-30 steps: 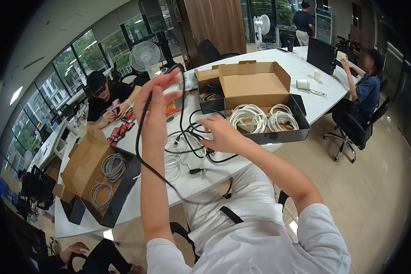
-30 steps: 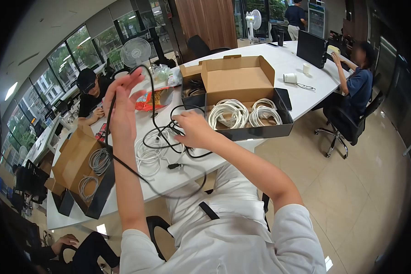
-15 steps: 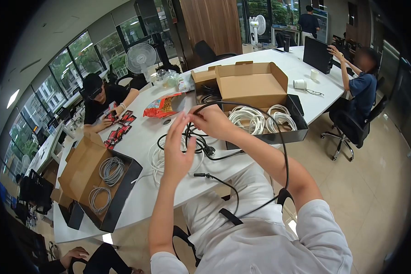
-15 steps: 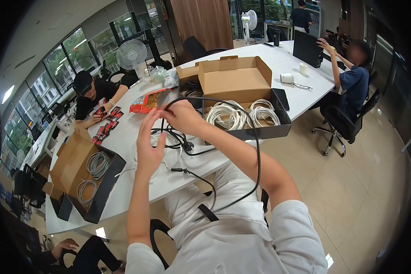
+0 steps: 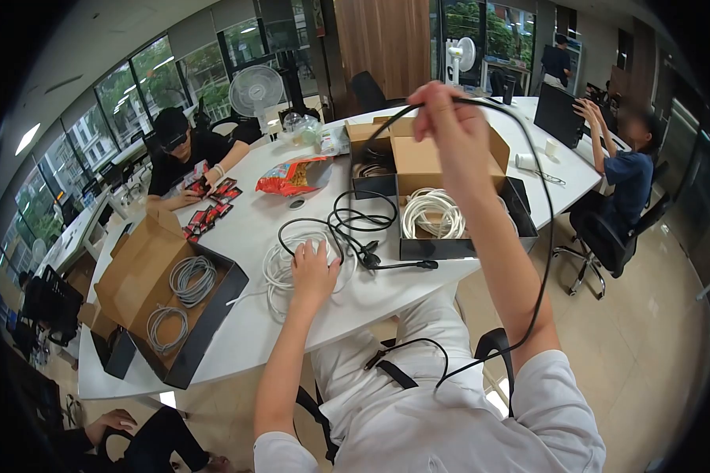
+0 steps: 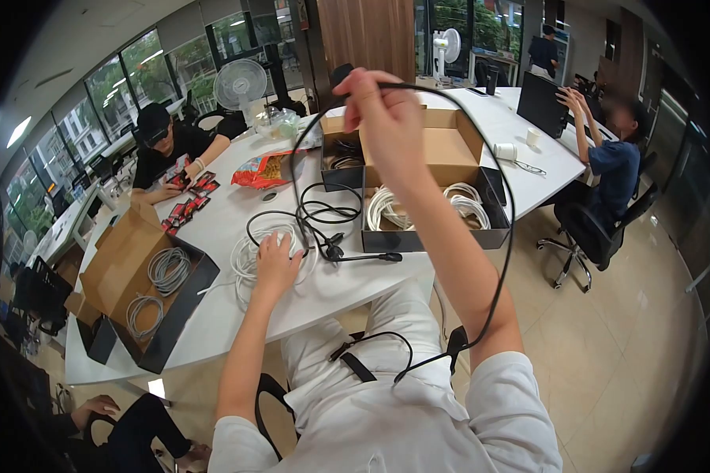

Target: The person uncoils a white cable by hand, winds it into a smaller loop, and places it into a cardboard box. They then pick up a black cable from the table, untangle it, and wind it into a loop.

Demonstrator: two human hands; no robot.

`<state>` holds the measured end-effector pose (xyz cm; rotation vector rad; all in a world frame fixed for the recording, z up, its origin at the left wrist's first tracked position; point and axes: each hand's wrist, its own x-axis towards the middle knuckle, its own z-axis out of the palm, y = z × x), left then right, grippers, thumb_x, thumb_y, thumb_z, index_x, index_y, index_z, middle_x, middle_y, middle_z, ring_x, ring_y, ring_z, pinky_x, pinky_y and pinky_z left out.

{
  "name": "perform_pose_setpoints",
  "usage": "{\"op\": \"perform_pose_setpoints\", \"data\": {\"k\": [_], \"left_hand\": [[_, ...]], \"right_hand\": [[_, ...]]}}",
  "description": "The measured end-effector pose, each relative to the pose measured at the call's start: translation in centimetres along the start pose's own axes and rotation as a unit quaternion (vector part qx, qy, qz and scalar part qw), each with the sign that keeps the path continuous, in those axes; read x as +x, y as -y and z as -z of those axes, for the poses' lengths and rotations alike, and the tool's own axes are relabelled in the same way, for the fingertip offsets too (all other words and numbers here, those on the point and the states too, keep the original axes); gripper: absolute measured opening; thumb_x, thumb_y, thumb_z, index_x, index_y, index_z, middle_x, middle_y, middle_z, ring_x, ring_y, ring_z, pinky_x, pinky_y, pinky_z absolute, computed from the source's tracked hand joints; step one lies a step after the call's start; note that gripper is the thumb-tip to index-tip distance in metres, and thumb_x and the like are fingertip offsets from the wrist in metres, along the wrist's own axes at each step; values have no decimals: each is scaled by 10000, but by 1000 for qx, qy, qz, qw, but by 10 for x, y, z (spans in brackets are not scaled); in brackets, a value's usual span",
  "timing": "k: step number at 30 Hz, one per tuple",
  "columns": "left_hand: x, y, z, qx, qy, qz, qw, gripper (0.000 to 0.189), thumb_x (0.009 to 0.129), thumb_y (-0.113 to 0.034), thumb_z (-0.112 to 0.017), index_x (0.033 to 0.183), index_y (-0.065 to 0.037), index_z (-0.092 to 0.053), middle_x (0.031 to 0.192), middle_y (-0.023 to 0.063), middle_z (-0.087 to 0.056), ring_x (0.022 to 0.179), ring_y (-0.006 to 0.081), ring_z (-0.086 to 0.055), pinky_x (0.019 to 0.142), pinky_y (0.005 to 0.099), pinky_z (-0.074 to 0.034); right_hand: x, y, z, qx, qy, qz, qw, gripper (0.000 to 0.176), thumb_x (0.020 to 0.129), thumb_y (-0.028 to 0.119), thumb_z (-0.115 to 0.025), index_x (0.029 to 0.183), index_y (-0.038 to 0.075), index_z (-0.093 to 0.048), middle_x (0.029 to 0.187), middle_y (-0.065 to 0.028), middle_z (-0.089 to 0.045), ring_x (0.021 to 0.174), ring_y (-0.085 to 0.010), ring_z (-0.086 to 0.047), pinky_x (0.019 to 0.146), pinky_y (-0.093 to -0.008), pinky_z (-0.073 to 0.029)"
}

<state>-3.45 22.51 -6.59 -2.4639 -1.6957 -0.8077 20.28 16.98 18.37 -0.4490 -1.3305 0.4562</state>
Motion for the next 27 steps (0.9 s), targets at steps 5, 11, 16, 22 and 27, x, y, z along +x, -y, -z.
{"op": "perform_pose_setpoints", "data": {"k": [5, 11, 16, 22, 27], "left_hand": [[-6, 1, -3, 52, 66, 34, 996, 597, 847, -384, -625, 1312, -36, -489, 1369, 250, -419, 1309, 408, -340, 1034, 648, -244], [-8, -18, 9, 44, 78, 32, 995, 686, 791, -350, -671, 1374, -84, -426, 1398, 265, -386, 1352, 406, -292, 1036, 714, -125], [-24, -29, 38, -190, 119, -3, 974, 592, 802, -171, -560, 1381, -191, -435, 1445, 133, -407, 1381, 350, -284, 1050, 690, -10], [-42, -69, 59, -538, 134, 1, 832, 433, 942, -136, -422, 1370, -80, -449, 1349, 123, -527, 1301, 264, -435, 1104, 442, -211], [-52, -115, 18, -633, 187, 11, 751, 732, 942, -106, -524, 1506, -77, -59, 1514, 196, -229, 1322, 275, -392, 1071, 383, -332]], "right_hand": [[2, 28, 13, 55, -12, 58, 997, 340, 988, 285, -510, 977, -25, -648, 685, -33, -590, 627, -107, -559, 634, -228, -460], [1, 35, 20, 141, 18, 75, 987, 324, 993, 260, -493, 1105, -13, -628, 881, -92, -680, 856, -206, -678, 791, -285, -520], [-2, 38, 29, 36, -42, 116, 992, 319, 992, 258, -498, 1119, -4, -628, 906, -95, -690, 876, -210, -683, 784, -270, -506], [-10, 35, 42, 19, -119, 108, 987, 325, 989, 265, -506, 1123, -5, -626, 933, -107, -697, 899, -205, -681, 776, -262, -494], [-15, 42, 46, 91, -101, 51, 989, 343, 1000, 264, -473, 1126, -30, -596, 918, -105, -686, 888, -205, -672, 799, -292, -506]]}}
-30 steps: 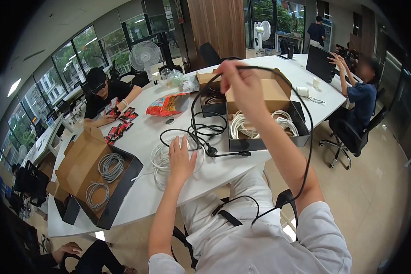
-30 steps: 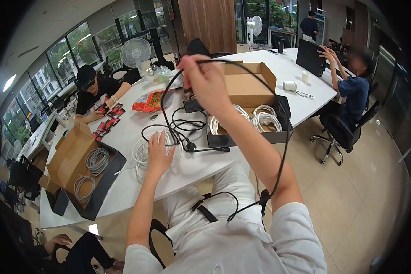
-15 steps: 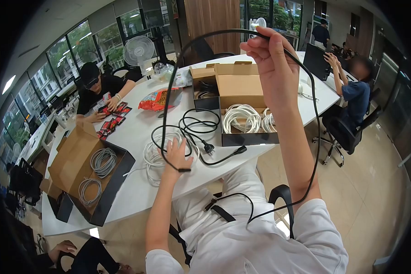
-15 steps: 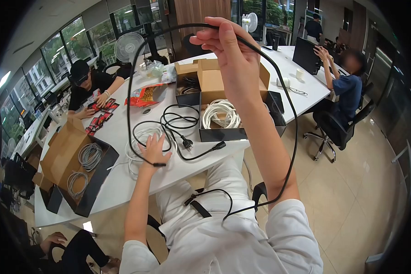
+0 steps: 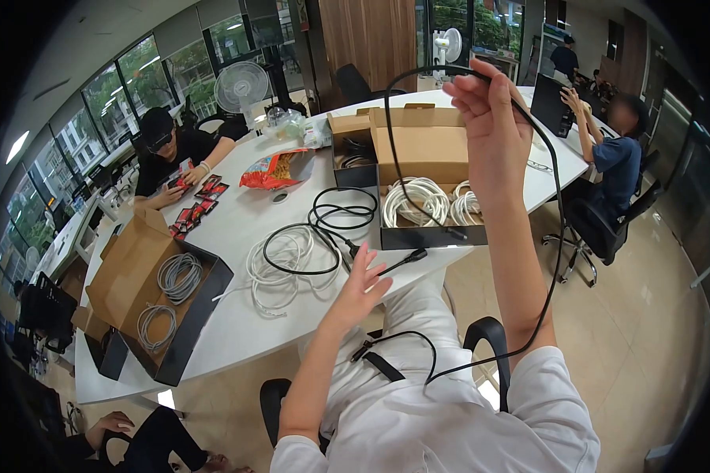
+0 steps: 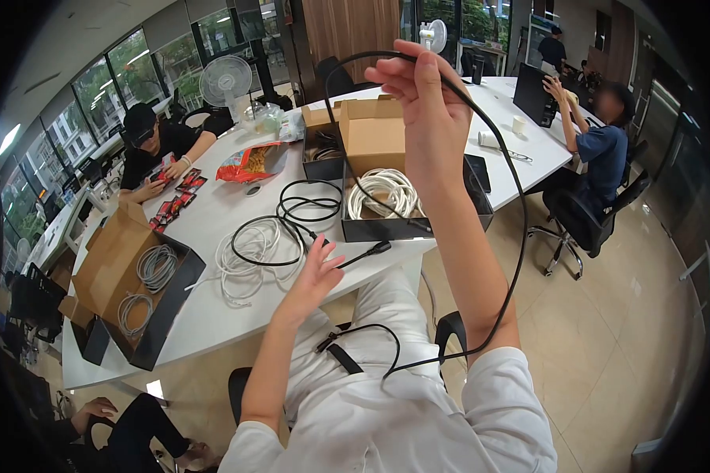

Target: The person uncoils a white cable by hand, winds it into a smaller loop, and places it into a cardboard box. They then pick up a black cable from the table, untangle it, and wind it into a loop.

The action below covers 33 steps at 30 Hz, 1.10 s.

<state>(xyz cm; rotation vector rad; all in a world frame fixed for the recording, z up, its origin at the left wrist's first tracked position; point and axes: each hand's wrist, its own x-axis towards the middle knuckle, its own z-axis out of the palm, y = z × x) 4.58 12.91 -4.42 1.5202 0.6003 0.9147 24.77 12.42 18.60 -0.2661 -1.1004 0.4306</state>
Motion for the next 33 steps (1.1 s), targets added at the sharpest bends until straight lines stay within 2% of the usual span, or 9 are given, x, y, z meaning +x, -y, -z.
{"op": "perform_pose_setpoints", "data": {"k": [4, 7, 10, 13, 16, 18, 21, 29, 33], "left_hand": [[27, 11, -22, -8, -18, -25, 999, 971, 898, -149, -632, 1477, -72, 144, 1516, 259, -148, 1319, 325, -394, 1069, 413, -332], [31, 34, -41, -104, 20, -54, 993, 729, 943, -164, -569, 1493, -54, -103, 1492, 194, -249, 1305, 280, -401, 1043, 380, -371], [19, 27, -37, -29, 165, -13, 986, 497, 982, -258, -510, 1394, -17, -369, 1302, 156, -504, 1221, 249, -492, 985, 368, -428], [-2, 19, -33, -132, 195, -15, 972, 364, 1010, -304, -437, 1203, -19, -556, 1031, 87, -629, 1094, 206, -579, 923, 363, -466], [-16, 30, -3, -292, 130, 38, 947, 338, 1007, -337, -439, 1106, -36, -556, 828, 29, -578, 829, 144, -599, 762, 319, -474], [-20, 16, 18, -509, 141, -37, 848, 291, 1002, -327, -434, 1037, -58, -539, 700, -10, -434, 605, 110, -442, 602, 291, -376], [-35, -28, 36, -515, 47, -113, 848, 225, 986, -272, -432, 1039, -75, -527, 678, -25, -311, 588, 105, -298, 588, 277, -284], [-42, -61, 31, -221, -46, -305, 925, 160, 970, -174, -478, 1020, -50, -565, 817, -21, -447, 764, 135, -411, 791, 303, -346], [-43, -63, 22, 132, -158, -207, 956, 143, 921, -80, -503, 1006, -34, -608, 852, 44, -542, 807, 192, -492, 791, 317, -360]], "right_hand": [[-3, 10, 7, 65, 37, -35, 997, 323, 1004, 227, -448, 1117, -48, -576, 884, -103, -674, 827, -197, -659, 824, -312, -511], [-4, 15, 17, 77, 83, -8, 994, 380, 1007, 255, -396, 1153, -63, -542, 941, -122, -660, 863, -210, -638, 872, -333, -486], [-5, 19, 22, 86, 106, 0, 991, 498, 1011, 321, -283, 1203, -87, -495, 998, -151, -641, 928, -243, -620, 932, -362, -450], [-7, 12, 31, 69, 103, -21, 992, 473, 959, 269, -310, 1192, -92, -508, 961, -156, -642, 909, -255, -617, 913, -358, -446], [-13, 9, 40, 13, 97, -52, 994, 389, 914, 209, -346, 1103, -74, -534, 832, -130, -603, 778, -212, -586, 806, -327, -455], [-19, -2, 56, -53, 100, -60, 992, 333, 916, 194, -349, 1036, -52, -539, 765, -114, -570, 698, -182, -560, 750, -307, -455], [-50, -13, 53, -249, 64, -2, 966, 125, 916, 89, -434, 960, 2, -511, 658, -57, -531, 564, -140, -514, 571, -272, -430], [-142, -40, 27, -465, 310, 59, 827, 115, 819, 45, -647, 899, 36, -565, 734, -120, -596, 658, -288, -599, 588, -363, -466], [-159, -43, 11, -368, 405, 58, 835, 172, 760, 82, -722, 854, 22, -591, 787, -107, -604, 717, -287, -610, 626, -376, -482]]}}
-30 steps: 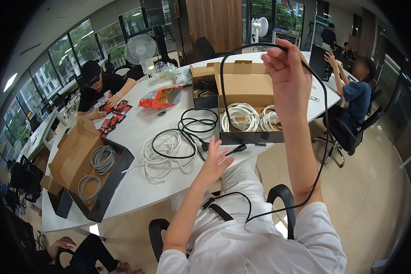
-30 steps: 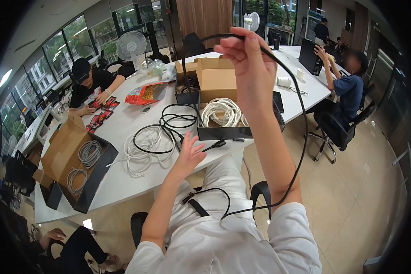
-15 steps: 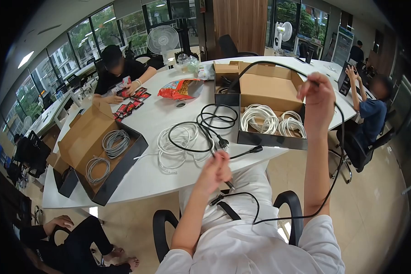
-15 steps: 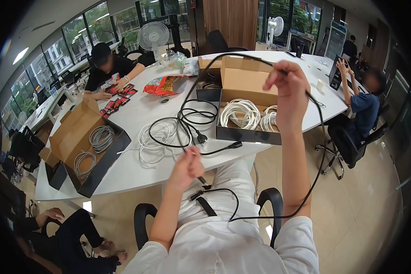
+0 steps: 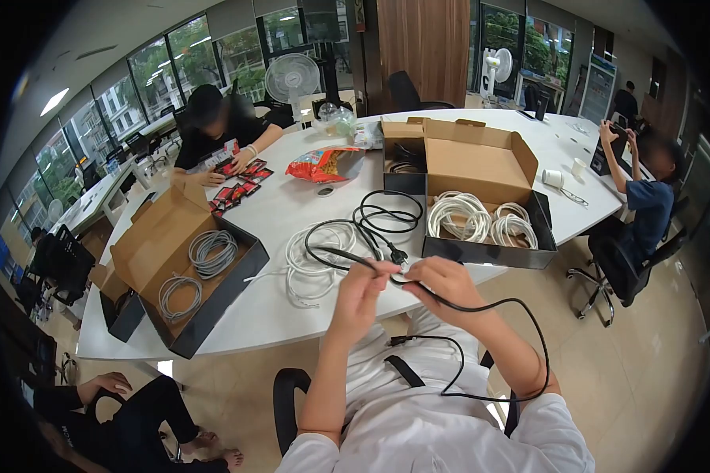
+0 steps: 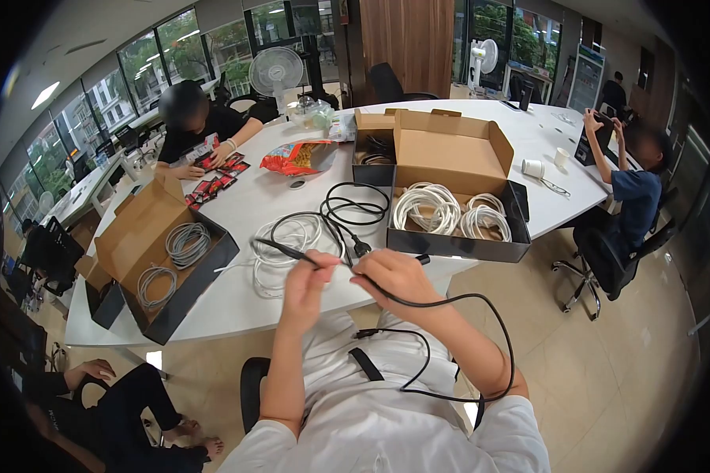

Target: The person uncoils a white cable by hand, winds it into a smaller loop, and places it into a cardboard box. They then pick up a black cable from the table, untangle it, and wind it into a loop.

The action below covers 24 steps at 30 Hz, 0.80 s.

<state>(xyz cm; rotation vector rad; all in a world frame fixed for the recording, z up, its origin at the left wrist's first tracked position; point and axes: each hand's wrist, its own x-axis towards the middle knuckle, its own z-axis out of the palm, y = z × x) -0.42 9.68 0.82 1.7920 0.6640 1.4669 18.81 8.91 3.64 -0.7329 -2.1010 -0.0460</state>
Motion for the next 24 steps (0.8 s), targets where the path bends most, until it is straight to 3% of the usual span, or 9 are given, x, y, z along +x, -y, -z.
{"op": "perform_pose_setpoints", "data": {"k": [3, 4, 8, 11, 14, 17, 19, 22, 24], "left_hand": [[5, 11, -6, 290, 39, -148, 945, 219, 811, -17, -547, 1018, -46, -612, 893, 90, -570, 862, 252, -530, 798, 364, -362], [2, 14, -8, 292, 34, -137, 946, 309, 738, -4, -557, 1038, -57, -608, 936, 95, -570, 905, 286, -536, 795, 394, -358], [1, 5, -8, 322, 10, -153, 934, 334, 754, -12, -554, 1082, -63, -593, 966, 73, -559, 869, 273, -508, 762, 389, -363], [-3, 7, -8, 288, -8, -203, 936, 193, 732, -73, -587, 918, -43, -628, 814, 82, -574, 779, 282, -516, 698, 390, -394], [-11, 13, -11, 259, 48, -162, 951, 116, 772, -150, -611, 809, -40, -624, 693, 93, -549, 666, 277, -515, 614, 371, -405], [-15, 22, -17, 201, 20, -84, 976, 240, 859, -240, -603, 734, -36, -593, 627, 109, -498, 602, 241, -498, 545, 336, -391], [-18, 23, -13, 122, 71, 8, 990, 309, 911, -296, -569, 748, -34, -570, 623, 75, -491, 573, 195, -482, 528, 311, -384], [-26, 23, -8, -85, 84, 117, 986, 348, 965, -326, -518, 795, -25, -544, 589, 8, -441, 521, 147, -438, 487, 285, -356], [-28, 18, 2, -210, 79, 193, 955, 366, 985, -354, -485, 805, -38, -519, 563, -43, -374, 492, 92, -374, 456, 251, -304]], "right_hand": [[-1, 6, -5, 48, 2, 3, 999, 189, 746, 81, -739, 867, 15, -610, 811, -111, -623, 731, -290, -623, 635, -362, -498], [-3, 6, -7, 61, 3, 2, 998, 193, 743, 80, -743, 871, 13, -615, 816, -112, -628, 732, -291, -626, 638, -356, -503], [-6, 13, -2, 122, 53, -74, 988, 150, 755, 63, -736, 831, 4, -620, 798, -111, -631, 707, -267, -635, 635, -324, -506], [-15, 7, 1, 155, 10, -130, 979, 186, 809, 79, -716, 831, -1, -549, 793, -112, -639, 658, -211, -643, 609, -307, -513], [-14, 12, 2, 385, -58, -256, 885, 218, 887, 110, -649, 859, 20, -453, 719, -80, -598, 583, -152, -619, 538, -275, -505], [-5, 11, 14, 433, -99, -259, 858, 199, 938, 118, -569, 894, 44, -389, 661, -31, -529, 524, -126, -587, 475, -240, -481], [2, 13, 26, 416, -146, -261, 859, 171, 980, 187, -512, 954, 45, -422, 580, -2, -469, 431, -106, -503, 410, -230, -401], [6, 8, 54, 534, -163, -277, 782, 308, 1026, 383, -357, 1008, 91, -454, 461, 17, -398, 373, -81, -345, 414, -228, -293], [-1, -20, 73, 680, -152, -233, 678, 300, 1028, 367, -356, 1030, 100, -495, 569, 10, -477, 448, -55, -358, 483, -221, -329]]}}
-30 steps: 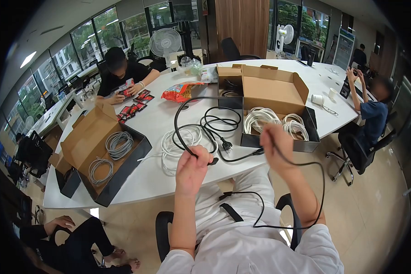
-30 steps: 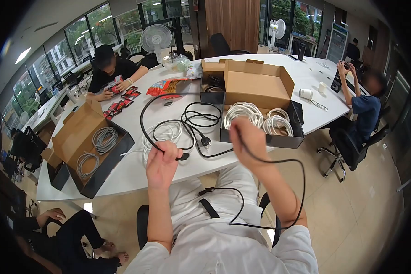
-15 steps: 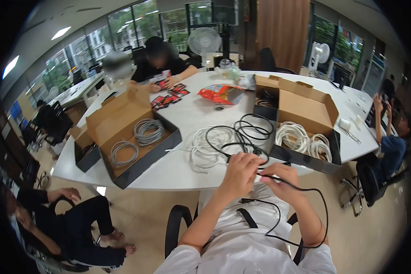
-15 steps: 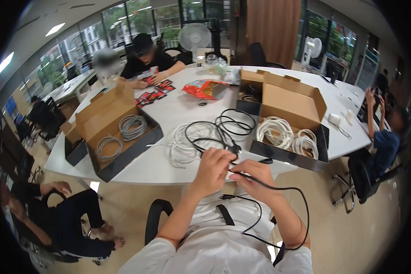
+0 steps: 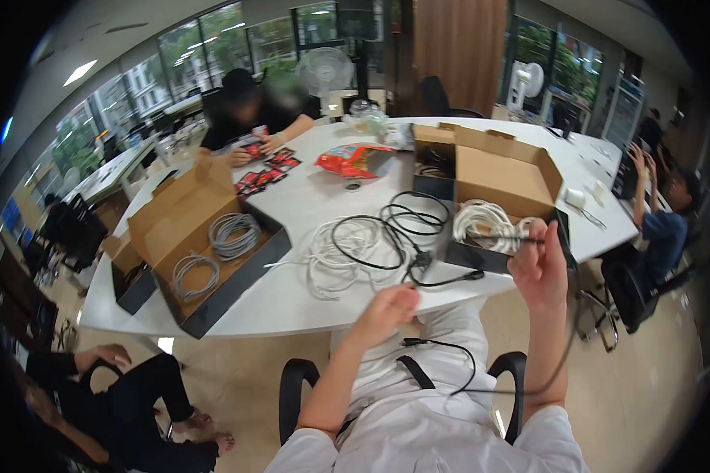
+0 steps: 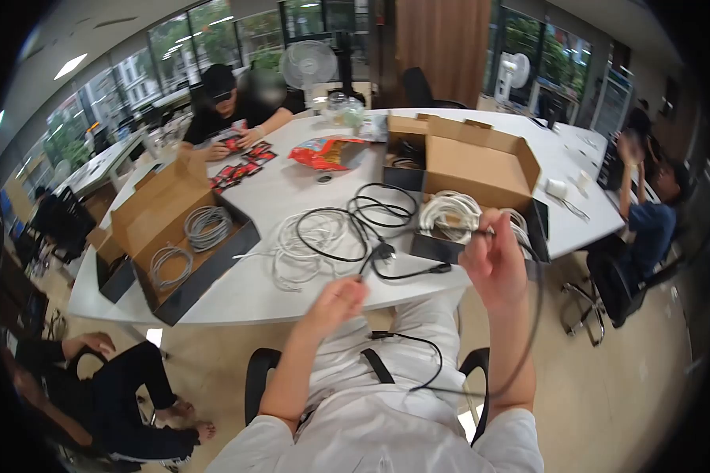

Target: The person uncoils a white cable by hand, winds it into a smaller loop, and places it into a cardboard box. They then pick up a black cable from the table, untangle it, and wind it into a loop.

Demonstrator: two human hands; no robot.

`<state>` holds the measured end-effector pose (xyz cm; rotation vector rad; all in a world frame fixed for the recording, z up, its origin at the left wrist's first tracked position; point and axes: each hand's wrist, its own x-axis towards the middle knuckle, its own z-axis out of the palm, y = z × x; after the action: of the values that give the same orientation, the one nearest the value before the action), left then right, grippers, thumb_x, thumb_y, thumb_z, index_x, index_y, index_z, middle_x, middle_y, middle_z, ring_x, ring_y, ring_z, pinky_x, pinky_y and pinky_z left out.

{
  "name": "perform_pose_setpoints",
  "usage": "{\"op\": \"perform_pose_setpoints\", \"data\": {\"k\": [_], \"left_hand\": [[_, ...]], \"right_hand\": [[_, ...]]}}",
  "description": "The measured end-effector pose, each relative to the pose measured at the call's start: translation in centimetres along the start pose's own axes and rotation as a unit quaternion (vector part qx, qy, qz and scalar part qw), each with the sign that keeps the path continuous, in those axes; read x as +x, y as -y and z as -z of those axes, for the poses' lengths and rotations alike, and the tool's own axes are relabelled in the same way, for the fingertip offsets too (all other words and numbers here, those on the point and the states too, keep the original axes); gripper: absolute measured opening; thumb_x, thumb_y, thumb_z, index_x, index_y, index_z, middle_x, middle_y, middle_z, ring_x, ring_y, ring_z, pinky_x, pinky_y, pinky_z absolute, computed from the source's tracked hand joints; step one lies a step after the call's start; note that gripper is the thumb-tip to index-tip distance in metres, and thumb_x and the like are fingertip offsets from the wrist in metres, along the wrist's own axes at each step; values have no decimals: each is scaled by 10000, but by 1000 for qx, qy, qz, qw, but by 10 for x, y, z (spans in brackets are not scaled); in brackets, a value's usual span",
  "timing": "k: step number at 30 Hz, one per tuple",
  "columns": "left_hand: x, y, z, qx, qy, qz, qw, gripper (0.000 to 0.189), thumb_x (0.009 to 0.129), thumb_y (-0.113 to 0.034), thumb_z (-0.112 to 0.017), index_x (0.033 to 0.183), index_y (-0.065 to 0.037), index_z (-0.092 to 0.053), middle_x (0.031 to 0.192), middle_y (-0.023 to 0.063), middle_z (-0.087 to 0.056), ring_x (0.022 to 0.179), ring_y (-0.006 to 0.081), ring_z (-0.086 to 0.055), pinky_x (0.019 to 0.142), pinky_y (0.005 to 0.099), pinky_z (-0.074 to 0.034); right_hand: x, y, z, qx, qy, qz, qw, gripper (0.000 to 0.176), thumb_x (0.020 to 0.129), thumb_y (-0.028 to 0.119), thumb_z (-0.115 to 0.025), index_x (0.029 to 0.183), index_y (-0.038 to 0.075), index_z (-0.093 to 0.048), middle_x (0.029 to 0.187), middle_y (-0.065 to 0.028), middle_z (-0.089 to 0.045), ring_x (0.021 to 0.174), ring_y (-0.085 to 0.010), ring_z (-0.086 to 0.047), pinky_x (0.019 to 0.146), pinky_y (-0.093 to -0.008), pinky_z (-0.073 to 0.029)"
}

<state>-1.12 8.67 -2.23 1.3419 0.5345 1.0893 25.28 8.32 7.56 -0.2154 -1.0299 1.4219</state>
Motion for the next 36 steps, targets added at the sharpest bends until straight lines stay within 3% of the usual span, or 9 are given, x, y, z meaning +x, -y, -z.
{"op": "perform_pose_setpoints", "data": {"k": [4, 8, 13, 17, 24, 26, 30, 35, 36], "left_hand": [[-10, -14, 25, -188, 39, 48, 980, 390, 997, -405, -424, 725, -126, -417, 500, -73, -267, 418, 49, -231, 408, 229, -183], [-10, -20, 30, -353, 107, 52, 928, 413, 1008, -410, -369, 685, -154, -343, 453, -76, -227, 368, 68, -183, 383, 249, -166], [-2, -17, 24, -421, 136, 0, 897, 452, 1015, -435, -311, 656, -161, -308, 432, -69, -214, 358, 81, -160, 379, 262, -164], [2, -10, 9, -397, 124, -6, 910, 479, 1020, -454, -272, 643, -160, -304, 431, -53, -230, 390, 93, -208, 412, 261, -214], [7, -15, -12, -386, 133, -14, 913, 422, 1029, -431, -265, 774, -129, -415, 451, -52, -242, 410, 89, -218, 434, 264, -227], [11, -8, -10, -419, 150, -35, 895, 416, 1029, -427, -273, 945, -106, -524, 453, -58, -238, 393, 79, -199, 415, 261, -208], [10, -9, -12, -394, 105, -82, 910, 507, 1031, -406, -284, 1430, -95, -325, 469, -54, -259, 362, 61, -212, 394, 250, -193], [8, -8, -9, -361, 55, -97, 926, 346, 1012, -294, -377, 1253, -70, -484, 597, -2, -411, 421, 88, -330, 436, 263, -281], [9, -8, -9, -353, 63, -101, 928, 314, 1004, -270, -398, 1213, -64, -509, 630, 14, -446, 439, 98, -370, 449, 267, -310]], "right_hand": [[1, 20, 41, 95, 66, 40, 992, 184, 1005, 235, -456, 1095, 94, -532, 884, -23, -589, 638, -50, -472, 595, -218, -390], [-12, 19, 68, 83, 18, 1, 996, 179, 943, 178, -542, 1080, 64, -567, 993, -96, -619, 722, -116, -548, 678, -299, -464], [-22, 18, 58, -152, -16, -111, 982, 225, 937, 151, -542, 1128, 32, -534, 1027, -143, -635, 746, -167, -627, 709, -297, -506], [-25, -7, 44, -401, -78, -149, 901, 277, 947, 72, -486, 1215, 20, -438, 951, -142, -658, 666, -167, -654, 621, -260, -513], [-36, -69, 51, -618, 131, -120, 766, 342, 929, 12, -447, 1268, -12, -486, 980, -111, -664, 782, -180, -670, 696, -295, -528], [-36, -80, 41, -521, 147, -156, 826, 297, 930, 37, -457, 1210, -21, -536, 962, -116, -661, 843, -194, -667, 729, -322, -527], [-36, -97, 23, -244, 85, -297, 919, 347, 1010, 230, -395, 1253, 15, -519, 1033, -81, -635, 869, -158, -648, 735, -288, -528], [-33, -99, 14, -192, 35, -282, 939, 381, 1024, 305, -375, 1230, 16, -513, 917, -59, -612, 686, -112, -613, 626, -229, -506], [-31, -100, 12, -201, 2, -261, 944, 315, 1019, 300, -401, 1074, 30, -553, 783, -20, -576, 604, -90, -576, 559, -208, -471]]}}
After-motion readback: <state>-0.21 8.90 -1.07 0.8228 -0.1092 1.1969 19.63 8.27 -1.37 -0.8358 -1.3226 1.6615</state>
